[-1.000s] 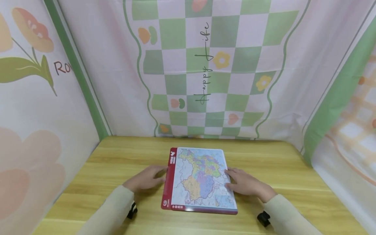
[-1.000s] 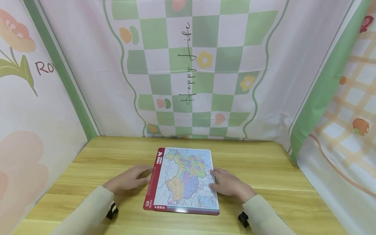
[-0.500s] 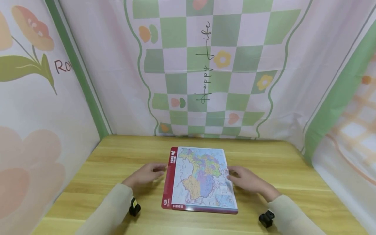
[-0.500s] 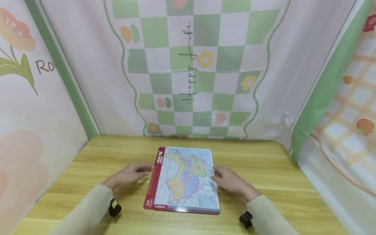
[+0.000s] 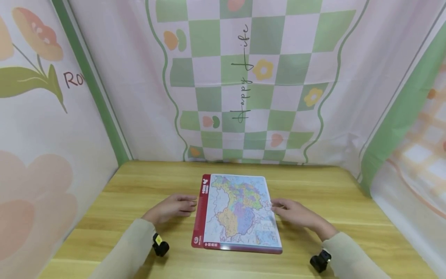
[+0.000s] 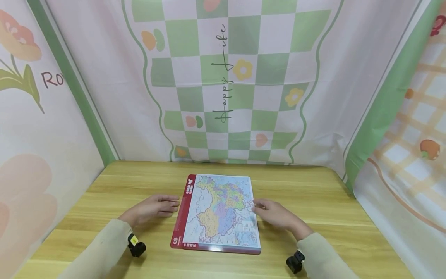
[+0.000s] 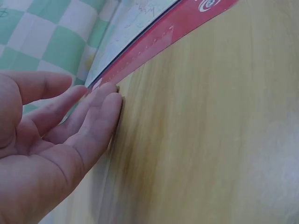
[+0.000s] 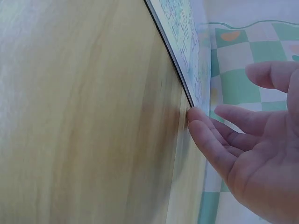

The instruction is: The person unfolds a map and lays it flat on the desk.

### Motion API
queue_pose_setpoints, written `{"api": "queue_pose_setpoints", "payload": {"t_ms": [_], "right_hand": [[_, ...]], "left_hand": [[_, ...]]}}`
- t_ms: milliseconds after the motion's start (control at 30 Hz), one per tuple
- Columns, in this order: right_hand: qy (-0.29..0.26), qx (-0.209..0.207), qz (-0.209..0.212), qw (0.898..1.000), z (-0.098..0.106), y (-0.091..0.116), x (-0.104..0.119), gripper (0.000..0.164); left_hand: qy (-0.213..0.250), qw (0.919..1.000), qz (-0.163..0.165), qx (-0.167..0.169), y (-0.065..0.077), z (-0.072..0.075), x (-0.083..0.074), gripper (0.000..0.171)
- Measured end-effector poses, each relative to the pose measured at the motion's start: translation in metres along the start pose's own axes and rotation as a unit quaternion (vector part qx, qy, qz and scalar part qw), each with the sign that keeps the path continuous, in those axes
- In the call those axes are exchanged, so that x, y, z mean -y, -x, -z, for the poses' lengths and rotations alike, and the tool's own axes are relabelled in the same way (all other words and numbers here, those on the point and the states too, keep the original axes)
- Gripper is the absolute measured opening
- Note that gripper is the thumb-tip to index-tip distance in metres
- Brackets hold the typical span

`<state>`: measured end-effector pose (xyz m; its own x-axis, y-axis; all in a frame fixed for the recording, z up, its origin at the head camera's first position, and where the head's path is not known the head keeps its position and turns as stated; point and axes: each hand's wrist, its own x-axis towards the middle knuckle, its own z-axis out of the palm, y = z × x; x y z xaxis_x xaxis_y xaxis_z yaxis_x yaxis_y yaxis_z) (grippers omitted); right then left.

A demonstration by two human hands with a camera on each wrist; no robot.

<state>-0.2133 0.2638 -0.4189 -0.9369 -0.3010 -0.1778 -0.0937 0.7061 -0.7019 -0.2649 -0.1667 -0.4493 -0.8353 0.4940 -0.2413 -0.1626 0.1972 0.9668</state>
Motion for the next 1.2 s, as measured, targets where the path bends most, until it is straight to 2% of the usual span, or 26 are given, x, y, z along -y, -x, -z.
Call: {"api": "queue_pose_setpoints", "payload": {"t_ms": [267,600,767,1200], "right_hand": [[-0.012,0.007,-0.005,1.000,0.000,0.001,0.003,0.053],[-0.018,0.016,0.006,1.000,0.000,-0.001,0.002,0.052],[-0.026,0.017,0.003,1.000,0.000,0.000,0.005,0.052],[-0.014,-0.022,0.008,1.000,-0.004,-0.002,0.004,0.044]], "left_hand": [[0.035,0.9990,0.015,-0.024,-0.005,-0.004,0.001,0.044],[0.026,0.9974,0.032,-0.059,-0.009,-0.013,-0.003,0.044],[0.040,0.9956,0.042,-0.074,-0.009,-0.016,-0.005,0.044],[0.061,0.9930,0.048,-0.089,-0.012,-0.017,-0.001,0.041]]}}
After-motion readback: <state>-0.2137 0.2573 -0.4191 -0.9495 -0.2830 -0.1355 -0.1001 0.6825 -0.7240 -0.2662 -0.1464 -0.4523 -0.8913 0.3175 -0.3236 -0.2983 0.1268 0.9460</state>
